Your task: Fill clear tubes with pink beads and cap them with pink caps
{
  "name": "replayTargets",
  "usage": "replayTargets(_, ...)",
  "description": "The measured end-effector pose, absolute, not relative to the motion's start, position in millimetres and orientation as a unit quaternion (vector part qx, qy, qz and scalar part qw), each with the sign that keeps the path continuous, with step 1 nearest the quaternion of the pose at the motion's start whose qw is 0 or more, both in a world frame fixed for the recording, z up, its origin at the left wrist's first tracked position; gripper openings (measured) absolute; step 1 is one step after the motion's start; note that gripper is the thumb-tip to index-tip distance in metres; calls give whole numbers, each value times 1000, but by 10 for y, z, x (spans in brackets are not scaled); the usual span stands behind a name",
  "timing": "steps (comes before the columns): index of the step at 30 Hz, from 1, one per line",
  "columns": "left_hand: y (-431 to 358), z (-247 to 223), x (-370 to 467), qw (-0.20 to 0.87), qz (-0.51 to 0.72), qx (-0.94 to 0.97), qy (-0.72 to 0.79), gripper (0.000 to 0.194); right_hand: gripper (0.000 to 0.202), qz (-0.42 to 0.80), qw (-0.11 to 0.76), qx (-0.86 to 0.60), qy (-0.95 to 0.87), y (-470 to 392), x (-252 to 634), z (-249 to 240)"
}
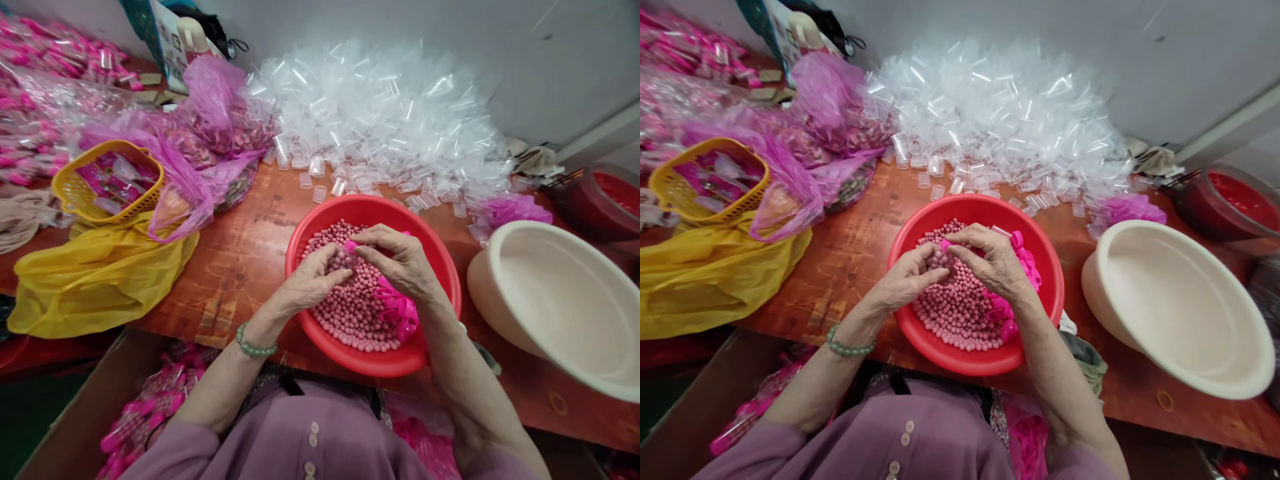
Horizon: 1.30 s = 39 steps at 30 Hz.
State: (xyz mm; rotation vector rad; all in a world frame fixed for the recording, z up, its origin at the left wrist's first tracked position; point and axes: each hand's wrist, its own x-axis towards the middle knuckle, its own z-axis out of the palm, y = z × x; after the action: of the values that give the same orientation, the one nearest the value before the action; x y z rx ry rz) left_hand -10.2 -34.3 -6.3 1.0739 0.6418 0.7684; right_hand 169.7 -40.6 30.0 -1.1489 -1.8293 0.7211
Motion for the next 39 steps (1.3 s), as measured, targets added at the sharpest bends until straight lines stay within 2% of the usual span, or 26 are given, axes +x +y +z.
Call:
replayTargets(6, -322, -86, -81, 738, 373, 472, 307, 24, 14, 253, 368, -491, -748, -466, 1838, 345)
replayTargets(15, -313, -114, -97, 713, 345, 520, 320, 15, 15, 240, 409, -500, -724, -425, 1762, 251)
replayTargets(23, -290, -123, -113, 739, 368, 475, 305, 17, 13, 231, 415, -506, -720, -461, 1794, 277)
replayTargets(39, -247, -51, -156, 801, 345, 410, 268, 35, 14, 218, 384, -514, -735, -448, 1806, 307)
